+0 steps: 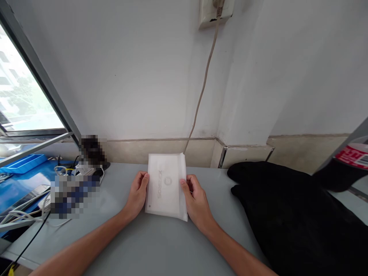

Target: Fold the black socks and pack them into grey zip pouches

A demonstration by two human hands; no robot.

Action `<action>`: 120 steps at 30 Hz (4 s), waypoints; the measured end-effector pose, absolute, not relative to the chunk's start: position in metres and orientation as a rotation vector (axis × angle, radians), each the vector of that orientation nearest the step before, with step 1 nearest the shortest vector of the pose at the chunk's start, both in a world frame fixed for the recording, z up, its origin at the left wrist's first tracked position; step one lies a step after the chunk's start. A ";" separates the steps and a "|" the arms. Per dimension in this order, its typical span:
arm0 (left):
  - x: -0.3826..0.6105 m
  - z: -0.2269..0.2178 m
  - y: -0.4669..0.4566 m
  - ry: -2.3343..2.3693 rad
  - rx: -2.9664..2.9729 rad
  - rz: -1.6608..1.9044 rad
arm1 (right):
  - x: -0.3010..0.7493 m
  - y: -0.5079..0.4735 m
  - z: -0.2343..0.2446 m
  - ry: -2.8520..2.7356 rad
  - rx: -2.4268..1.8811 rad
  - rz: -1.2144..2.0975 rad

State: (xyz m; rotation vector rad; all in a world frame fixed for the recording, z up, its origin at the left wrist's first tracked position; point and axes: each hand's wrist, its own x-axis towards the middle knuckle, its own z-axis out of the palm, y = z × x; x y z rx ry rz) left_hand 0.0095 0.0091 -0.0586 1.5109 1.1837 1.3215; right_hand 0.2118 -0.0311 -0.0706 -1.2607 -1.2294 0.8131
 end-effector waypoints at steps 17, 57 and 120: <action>0.008 -0.065 0.014 1.206 1.568 1.322 | 0.211 -0.031 -0.068 -1.181 -1.253 0.870; 0.000 -0.062 0.025 1.136 1.592 1.175 | 0.216 -0.025 -0.065 -1.097 -1.172 0.904; -0.072 -0.027 0.048 2.538 2.507 -0.077 | 0.209 -0.032 -0.074 -1.405 -1.252 0.955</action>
